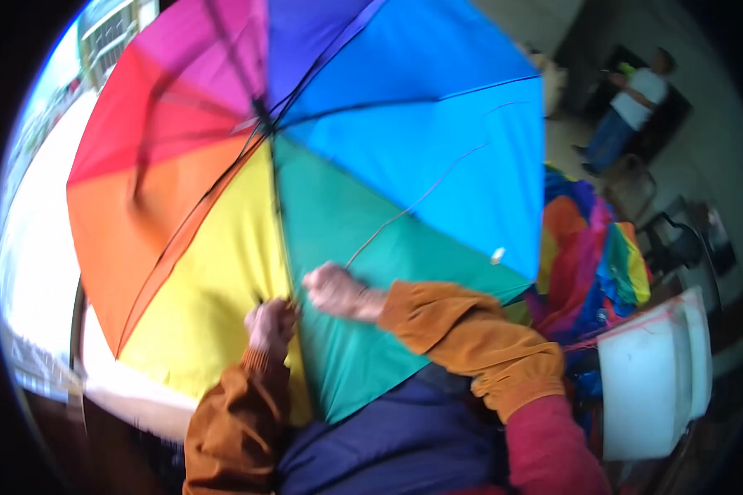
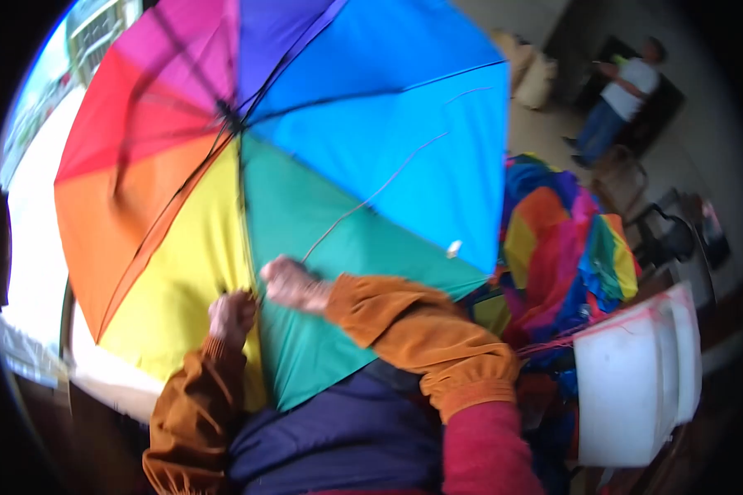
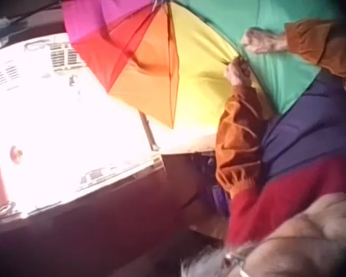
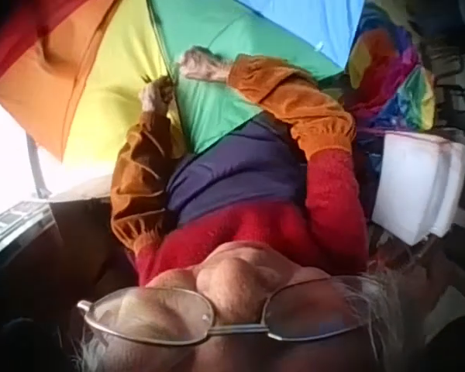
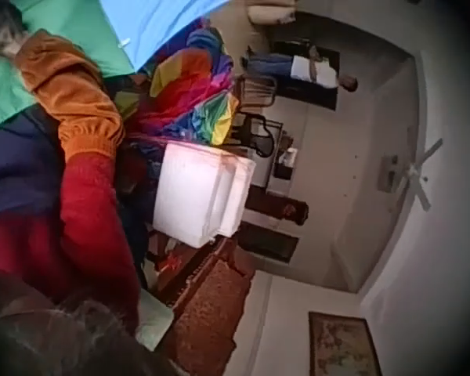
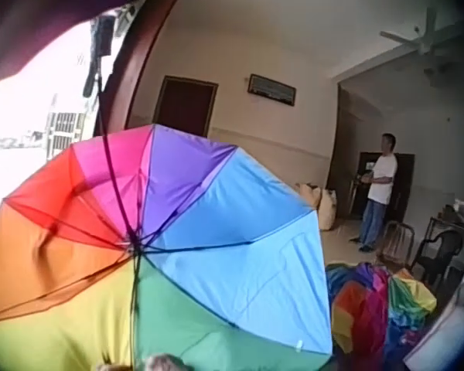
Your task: Attaching umbrella fabric to metal ribs using a needle and thread.
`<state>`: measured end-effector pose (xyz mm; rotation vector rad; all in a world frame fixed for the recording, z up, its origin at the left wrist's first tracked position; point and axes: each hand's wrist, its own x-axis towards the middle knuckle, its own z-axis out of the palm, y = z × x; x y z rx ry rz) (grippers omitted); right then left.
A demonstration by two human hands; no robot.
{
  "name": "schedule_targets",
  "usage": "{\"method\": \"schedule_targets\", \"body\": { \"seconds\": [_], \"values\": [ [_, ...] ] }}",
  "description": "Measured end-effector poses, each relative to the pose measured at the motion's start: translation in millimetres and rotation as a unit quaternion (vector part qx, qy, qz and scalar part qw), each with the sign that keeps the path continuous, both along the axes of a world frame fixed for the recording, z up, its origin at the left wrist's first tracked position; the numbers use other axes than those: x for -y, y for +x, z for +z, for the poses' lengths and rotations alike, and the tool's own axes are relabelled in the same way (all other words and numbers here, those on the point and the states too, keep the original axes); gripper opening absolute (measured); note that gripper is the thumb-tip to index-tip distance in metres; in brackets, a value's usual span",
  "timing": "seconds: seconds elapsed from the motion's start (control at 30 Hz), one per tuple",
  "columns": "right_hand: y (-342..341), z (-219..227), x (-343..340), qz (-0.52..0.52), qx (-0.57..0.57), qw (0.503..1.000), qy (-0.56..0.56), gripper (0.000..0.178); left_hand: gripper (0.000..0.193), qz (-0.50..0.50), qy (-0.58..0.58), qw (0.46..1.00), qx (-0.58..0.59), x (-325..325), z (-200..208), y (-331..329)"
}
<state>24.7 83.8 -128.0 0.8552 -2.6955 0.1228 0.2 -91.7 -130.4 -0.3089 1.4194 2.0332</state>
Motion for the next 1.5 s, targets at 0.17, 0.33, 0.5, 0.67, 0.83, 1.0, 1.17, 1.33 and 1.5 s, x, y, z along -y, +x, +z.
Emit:
{"method": "schedule_targets", "body": {
  "seconds": [0.17, 0.33, 0.5, 0.67, 0.83, 1.0, 1.17, 1.33, 1.5],
  "values": [
    [5.2, 19.0, 9.0, -0.129, 0.142, 0.95, -0.247, 0.016, 0.012, 0.041, -0.012, 0.999, 0.033, -3.7, 13.8, 3.0],
    [1.4, 30.3, 14.5, -0.182, 0.142, 0.95, -0.209, 0.016, 0.014, 0.037, 0.014, 0.998, 0.055, -5.6, 18.0, 0.4],
    [1.2, 28.3, 17.9, -0.158, 0.164, 0.953, -0.198, 0.014, 0.014, 0.053, 0.036, 0.997, 0.037, -6.4, 15.7, 2.3],
    [4.1, 28.5, 18.6, -0.172, 0.217, 0.939, -0.204, 0.014, 0.016, 0.057, 0.016, 0.997, 0.05, -9.5, 12.7, 0.1],
    [3.2, 30.6, 15.8, -0.179, 0.169, 0.936, -0.251, 0.012, 0.017, 0.048, 0.039, 0.998, 0.019, -5.2, 5.8, -3.8],
    [5.9, 31.5, 15.1, -0.14, 0.174, 0.945, -0.24, 0.013, 0.017, 0.053, 0.032, 0.997, 0.039, -9.2, 4.9, -5.8],
    [6.9, 29.3, 11.9, -0.122, 0.204, 0.938, -0.252, 0.014, 0.02, 0.044, 0.019, 0.996, 0.074, -9.6, 12.7, -5.8],
    [-1.9, 9.6, 6.8, -0.101, 0.17, 0.952, -0.235, 0.014, 0.019, 0.037, 0.035, 0.996, 0.073, -11.2, 15.6, -3.4],
    [-14.6, 0.0, 8.1, -0.029, 0.168, 0.931, -0.322, 0.009, 0.015, 0.042, 0.069, 0.995, 0.056, -13.2, 16.0, -1.9]
  ]
}}
